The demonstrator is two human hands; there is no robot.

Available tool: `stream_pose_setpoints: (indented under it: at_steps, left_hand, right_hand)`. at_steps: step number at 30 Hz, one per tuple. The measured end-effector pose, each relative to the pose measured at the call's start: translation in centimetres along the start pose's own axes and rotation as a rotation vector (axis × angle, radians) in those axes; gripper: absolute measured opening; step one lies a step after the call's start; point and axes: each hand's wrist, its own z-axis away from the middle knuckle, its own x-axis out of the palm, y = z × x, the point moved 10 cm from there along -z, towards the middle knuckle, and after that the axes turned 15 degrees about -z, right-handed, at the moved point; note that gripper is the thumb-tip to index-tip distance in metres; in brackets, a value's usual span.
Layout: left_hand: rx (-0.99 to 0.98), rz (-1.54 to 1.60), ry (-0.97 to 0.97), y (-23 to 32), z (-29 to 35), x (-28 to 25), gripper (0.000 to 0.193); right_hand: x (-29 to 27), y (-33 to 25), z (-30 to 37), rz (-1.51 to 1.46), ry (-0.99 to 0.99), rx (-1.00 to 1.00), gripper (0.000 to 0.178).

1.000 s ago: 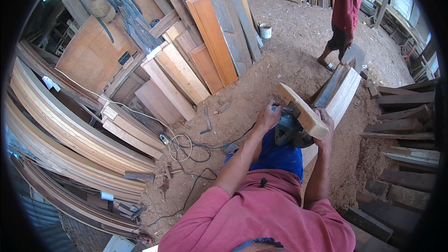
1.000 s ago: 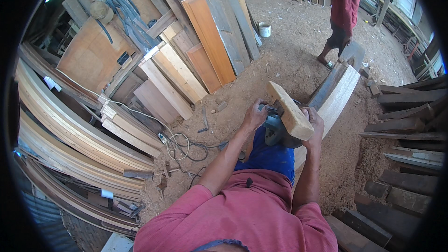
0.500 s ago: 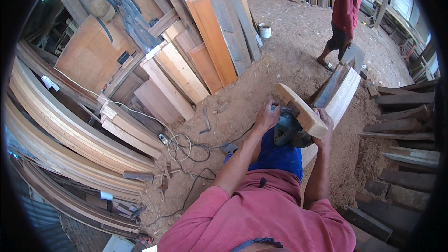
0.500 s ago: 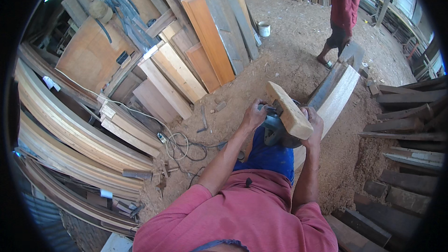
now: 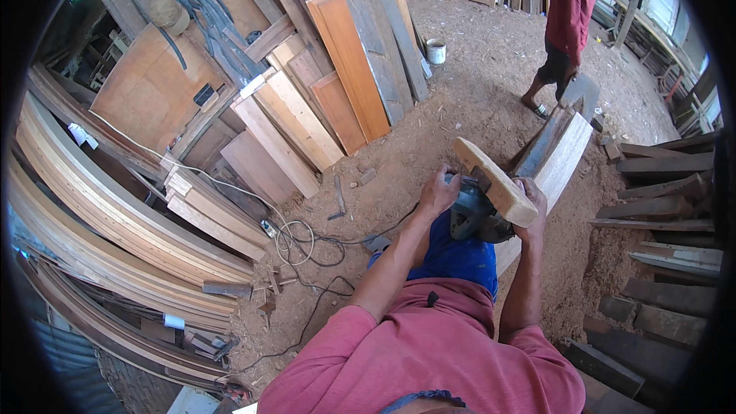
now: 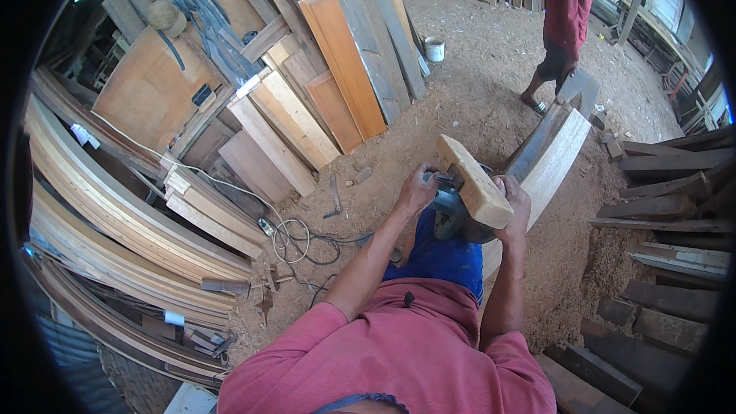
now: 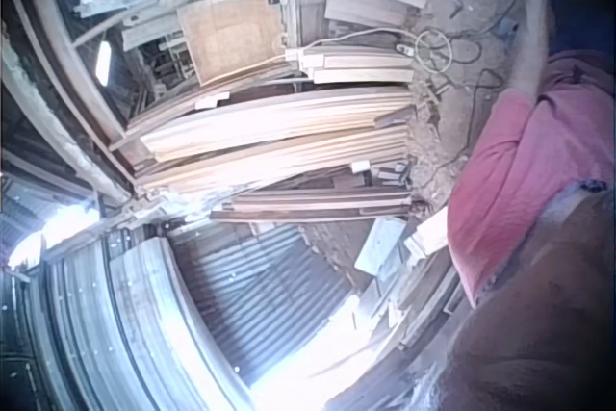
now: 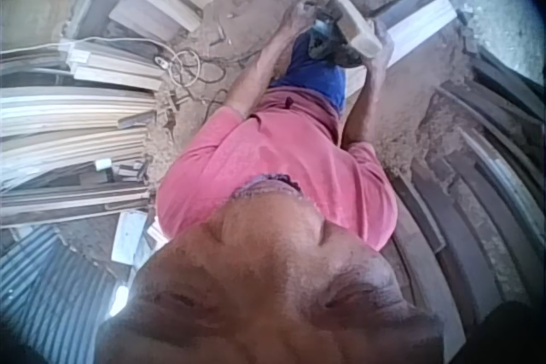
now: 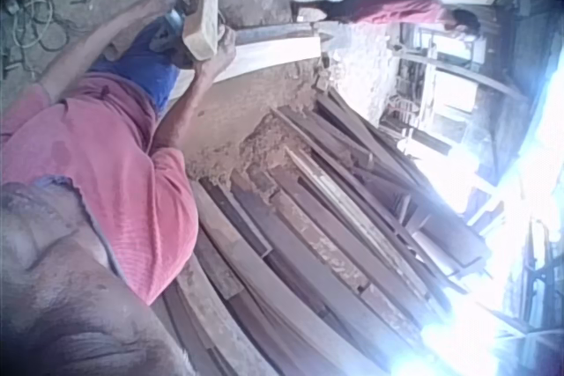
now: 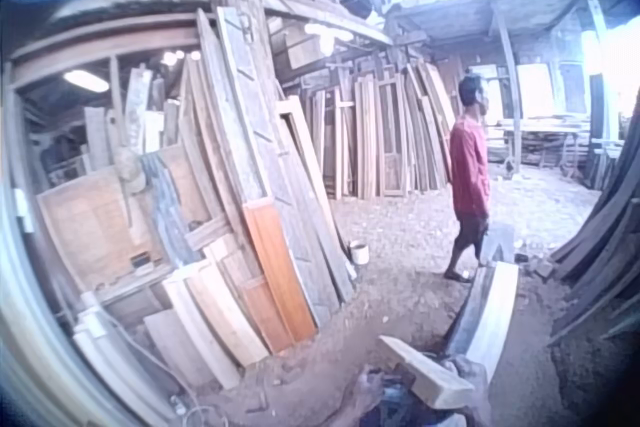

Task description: The person uses a circular saw to cut a wooden plank resting on a workbench, holding the plank in place by hand and with a small wooden block while making a straight cut through the wood.

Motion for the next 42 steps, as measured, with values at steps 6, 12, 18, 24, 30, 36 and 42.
stream_pose_setpoints:
  at_steps: [6, 12, 18, 24, 30, 36, 42]
  left_hand:
    - [0.014, -0.003, -0.003, 0.1, -0.1, 0.1, 0.037]
    - [0.017, -0.017, 0.019, 0.0, -0.1, 0.1, 0.037]
    - [0.005, 0.001, 0.003, 0.3, 0.1, -0.1, 0.037]
    - [0.021, -0.001, 0.016, 0.3, 0.0, -0.3, 0.036]
    - [-0.007, 0.003, -0.011, -0.1, -0.2, 0.2, 0.036]
    - [0.018, 0.015, -0.001, -0.5, -0.3, 0.6, 0.036]
    - [0.024, -0.005, 0.02, -0.8, -0.3, 0.5, 0.036]
  right_hand:
    - [-0.1, -0.1, 0.1, -0.019, 0.006, 0.001, 0.03]
    - [-0.1, -0.1, 0.2, -0.04, 0.002, 0.021, 0.029]
    - [-0.2, -0.2, 0.0, -0.003, -0.002, 0.006, 0.031]
    - [0.0, -0.5, -0.2, 0.046, 0.014, -0.036, 0.031]
    - [0.1, 0.0, 0.0, -0.03, -0.011, 0.036, 0.03]
    - [0.1, 0.5, -0.1, -0.015, -0.007, 0.038, 0.029]
    - [0.2, 0.0, 0.2, -0.009, -0.021, 0.053, 0.031]
